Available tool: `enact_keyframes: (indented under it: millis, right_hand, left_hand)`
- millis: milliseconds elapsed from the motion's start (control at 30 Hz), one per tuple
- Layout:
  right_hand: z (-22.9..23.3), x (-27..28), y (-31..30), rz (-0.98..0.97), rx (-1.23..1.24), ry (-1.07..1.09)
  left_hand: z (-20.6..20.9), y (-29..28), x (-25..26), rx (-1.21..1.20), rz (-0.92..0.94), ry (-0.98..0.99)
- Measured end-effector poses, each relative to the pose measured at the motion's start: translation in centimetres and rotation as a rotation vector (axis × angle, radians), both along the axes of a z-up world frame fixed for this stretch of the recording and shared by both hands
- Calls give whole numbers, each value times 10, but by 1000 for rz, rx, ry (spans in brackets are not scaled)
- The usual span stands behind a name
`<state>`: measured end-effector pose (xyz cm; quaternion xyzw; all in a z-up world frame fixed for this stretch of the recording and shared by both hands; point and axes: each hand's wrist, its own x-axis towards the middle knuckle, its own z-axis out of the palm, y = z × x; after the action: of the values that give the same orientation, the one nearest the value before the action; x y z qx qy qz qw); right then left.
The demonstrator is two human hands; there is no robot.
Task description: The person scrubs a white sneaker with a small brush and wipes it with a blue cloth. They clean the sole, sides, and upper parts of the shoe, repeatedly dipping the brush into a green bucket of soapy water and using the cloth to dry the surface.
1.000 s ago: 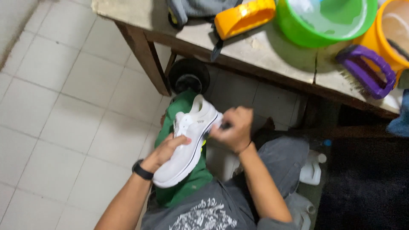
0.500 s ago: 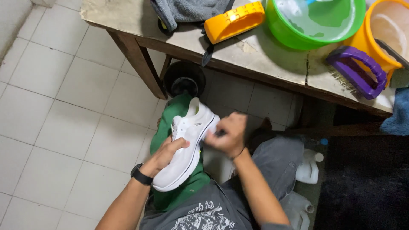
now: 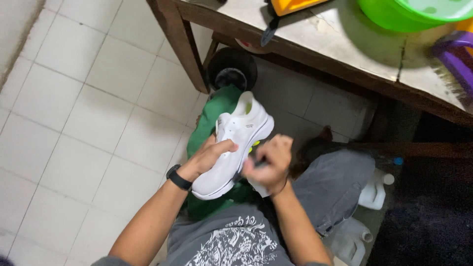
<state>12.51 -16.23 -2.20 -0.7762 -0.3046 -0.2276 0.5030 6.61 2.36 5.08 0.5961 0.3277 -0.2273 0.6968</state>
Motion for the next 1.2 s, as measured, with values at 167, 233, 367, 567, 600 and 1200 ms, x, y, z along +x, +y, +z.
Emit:
enact_keyframes:
  millis: [167,233,367,567,600,1200]
  right_hand:
    - [-28,11,-27,-83,-43,-28]
    - [9,-24,-4,-29,-8,-67]
    - [31,-30,-10,-78,-38,-167]
    - [48,-87,3,-16,-68,-170]
    - [35,-73,-12,-19,-65,-174]
    - [10,-72,-25,-134,-107,-268]
  left_hand:
    - [39,-7,0,100,-70,51]
    - [21,-10,3,99,-52,8]
    - [11,-9,-7,97,-44,16]
    - [36,-11,-2,135,-76,7]
    - [31,-12,-3,139,-78,2]
    - [34,-14,-5,121,-43,8]
